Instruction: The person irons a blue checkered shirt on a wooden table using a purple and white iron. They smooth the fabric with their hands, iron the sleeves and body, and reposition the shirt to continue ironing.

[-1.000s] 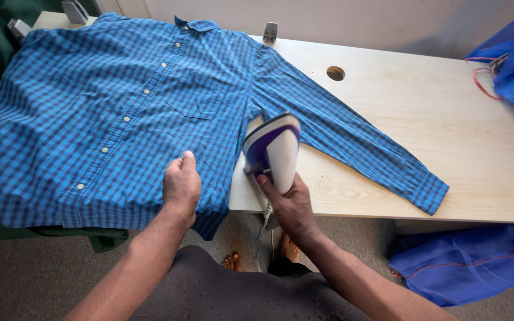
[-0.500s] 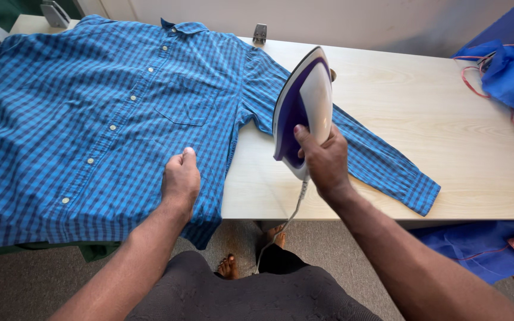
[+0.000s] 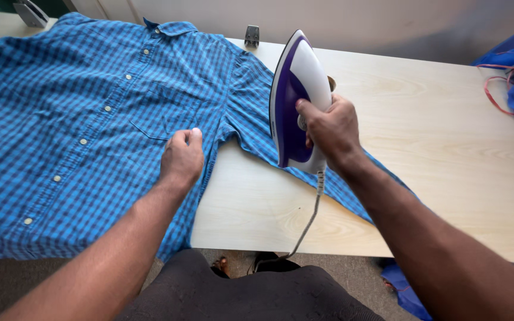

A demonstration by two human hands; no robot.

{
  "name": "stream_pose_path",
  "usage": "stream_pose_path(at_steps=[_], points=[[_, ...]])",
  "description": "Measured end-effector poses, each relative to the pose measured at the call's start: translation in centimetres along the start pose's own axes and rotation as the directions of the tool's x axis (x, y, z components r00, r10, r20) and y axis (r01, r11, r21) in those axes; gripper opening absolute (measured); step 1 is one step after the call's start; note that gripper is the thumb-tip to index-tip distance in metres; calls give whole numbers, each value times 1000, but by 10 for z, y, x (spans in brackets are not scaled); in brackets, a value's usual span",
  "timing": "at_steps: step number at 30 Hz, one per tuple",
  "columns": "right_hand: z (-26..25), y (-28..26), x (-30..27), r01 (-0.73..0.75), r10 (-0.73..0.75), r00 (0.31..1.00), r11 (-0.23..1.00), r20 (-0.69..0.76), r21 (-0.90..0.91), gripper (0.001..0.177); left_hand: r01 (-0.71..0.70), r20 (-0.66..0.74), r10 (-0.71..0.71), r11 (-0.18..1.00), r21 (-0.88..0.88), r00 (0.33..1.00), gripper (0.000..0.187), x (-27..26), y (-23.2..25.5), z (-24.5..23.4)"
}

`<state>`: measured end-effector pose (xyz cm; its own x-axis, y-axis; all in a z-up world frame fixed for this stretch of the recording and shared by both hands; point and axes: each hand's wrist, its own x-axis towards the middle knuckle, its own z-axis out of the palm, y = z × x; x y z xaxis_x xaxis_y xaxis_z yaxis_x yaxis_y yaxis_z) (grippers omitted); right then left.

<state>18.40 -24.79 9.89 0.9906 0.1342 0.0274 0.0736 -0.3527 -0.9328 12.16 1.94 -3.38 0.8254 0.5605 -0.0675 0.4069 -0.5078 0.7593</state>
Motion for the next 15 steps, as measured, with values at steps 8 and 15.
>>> stream_pose_path(at_steps=[8, 15], points=[[-30, -4, 71, 68, -8, 981, 952, 194, -300, 30, -205, 16, 204, 971, 124, 979, 48, 36, 18, 26], [-3, -13, 111, -5, 104, 955, 942, 278, -336, 30, -292, 172, 256, 927, 234, 951, 49, 78, 44, 29]])
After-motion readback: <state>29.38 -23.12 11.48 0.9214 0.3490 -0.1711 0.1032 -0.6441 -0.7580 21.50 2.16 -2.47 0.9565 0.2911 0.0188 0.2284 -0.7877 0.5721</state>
